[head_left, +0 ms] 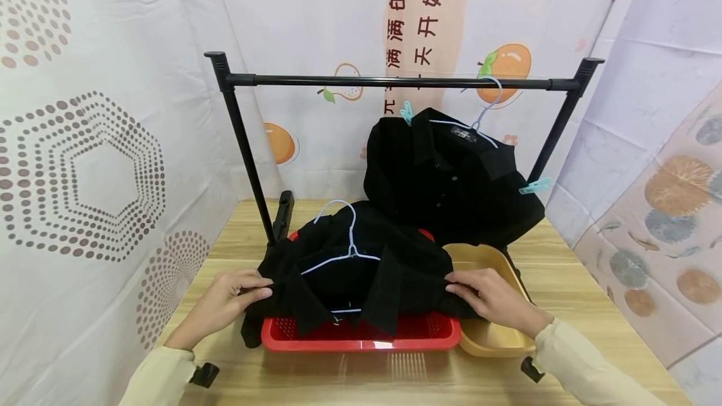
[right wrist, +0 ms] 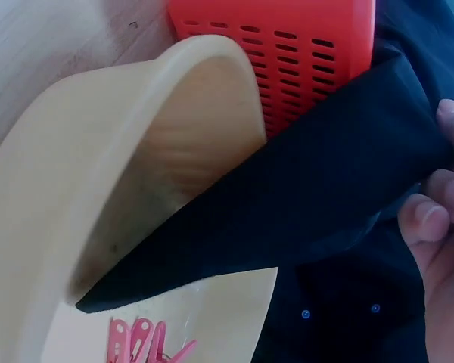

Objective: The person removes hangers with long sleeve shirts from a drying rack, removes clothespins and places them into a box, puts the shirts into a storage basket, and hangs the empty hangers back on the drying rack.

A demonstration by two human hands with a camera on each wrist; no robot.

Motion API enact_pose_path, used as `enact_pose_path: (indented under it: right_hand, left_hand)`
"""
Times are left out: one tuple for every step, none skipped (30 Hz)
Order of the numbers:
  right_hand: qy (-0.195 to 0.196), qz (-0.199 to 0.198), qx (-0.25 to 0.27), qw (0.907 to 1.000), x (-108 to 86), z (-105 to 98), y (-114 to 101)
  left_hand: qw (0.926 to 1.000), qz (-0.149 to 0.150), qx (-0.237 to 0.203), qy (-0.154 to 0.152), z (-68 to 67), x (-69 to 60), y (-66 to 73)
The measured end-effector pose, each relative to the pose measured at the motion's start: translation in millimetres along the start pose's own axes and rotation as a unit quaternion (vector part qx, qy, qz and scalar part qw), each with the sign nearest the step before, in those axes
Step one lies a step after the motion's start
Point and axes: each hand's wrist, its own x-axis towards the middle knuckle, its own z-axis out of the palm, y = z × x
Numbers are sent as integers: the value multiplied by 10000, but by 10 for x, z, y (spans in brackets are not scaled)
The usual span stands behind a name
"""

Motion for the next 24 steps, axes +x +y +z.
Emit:
enact_pose_path:
  right_hand:
    - [44, -22, -26, 10000, 7, -4, 0]
    - [68, -11, -42, 10000, 13, -8, -1]
    - [78, 15, -52, 10000, 18, -11, 0]
    - [85, 28, -57, 9999, 25, -15, -1]
    - [109, 2, -67, 9999, 34, -18, -2]
    - [123, -3, -76, 9999, 41, -22, -4]
    - [138, -20, -82, 9999, 49, -25, -7]
    - [133, -15, -83, 9999, 57, -28, -11]
    - [153, -55, -95, 9998, 67, -28, -14]
    - [175, -94, -105, 9997, 77, -27, -17]
    - [192, -113, -113, 9997, 88, -27, -21]
    - [199, -107, -113, 9997, 98, -27, -26]
    - [221, -132, -127, 9996, 109, -27, -31]
    - [246, -148, -130, 9995, 120, -26, -36]
    - [264, -159, -124, 9994, 129, -25, -41]
    - [272, -161, -105, 9994, 140, -25, -49]
    - [275, -150, -100, 9995, 151, -27, -57]
    - [280, -146, -105, 9994, 161, -28, -66]
    - [279, -144, -111, 9994, 172, -29, -74]
    - [275, -148, -102, 9995, 183, -28, -81]
    - [264, -146, -111, 9995, 196, -30, -89]
    - [256, -153, -125, 9995, 208, -30, -96]
    - [238, -139, -131, 9995, 220, -32, -103]
    - [230, -152, -135, 9995, 232, -30, -107]
  left_hand:
    - [10000, 41, 28, 14, 2, 14, -1]
    - [9999, 83, 69, 22, 4, 29, -1]
    - [9999, 122, 112, 28, 7, 46, 1]
    - [9998, 159, 150, 23, 11, 64, 5]
    - [9996, 199, 192, 14, 15, 84, 11]
    - [9995, 234, 223, -3, 20, 105, 18]
    - [9993, 271, 252, -20, 25, 127, 28]
    - [9991, 319, 279, -37, 31, 151, 39]
    - [9989, 366, 284, -53, 37, 176, 51]
    - [9987, 422, 292, -68, 43, 204, 63]
    - [9984, 479, 300, -77, 48, 232, 76]
    - [9981, 523, 300, -83, 53, 260, 90]
    - [9979, 570, 292, -88, 58, 289, 106]
    - [9977, 606, 285, -95, 61, 318, 121]
    - [9975, 633, 295, -100, 65, 346, 137]
    - [9973, 663, 310, -106, 70, 375, 154]
    - [9971, 689, 316, -118, 73, 403, 171]
    - [9969, 712, 315, -130, 77, 432, 188]
    - [9966, 745, 321, -140, 81, 461, 205]
    - [9962, 784, 348, -134, 85, 488, 222]
    - [9959, 824, 346, -128, 89, 516, 240]
    - [9957, 859, 329, -113, 93, 543, 257]
    - [9954, 888, 333, -91, 96, 569, 274]
    - [9951, 922, 360, -59, 100, 594, 287]
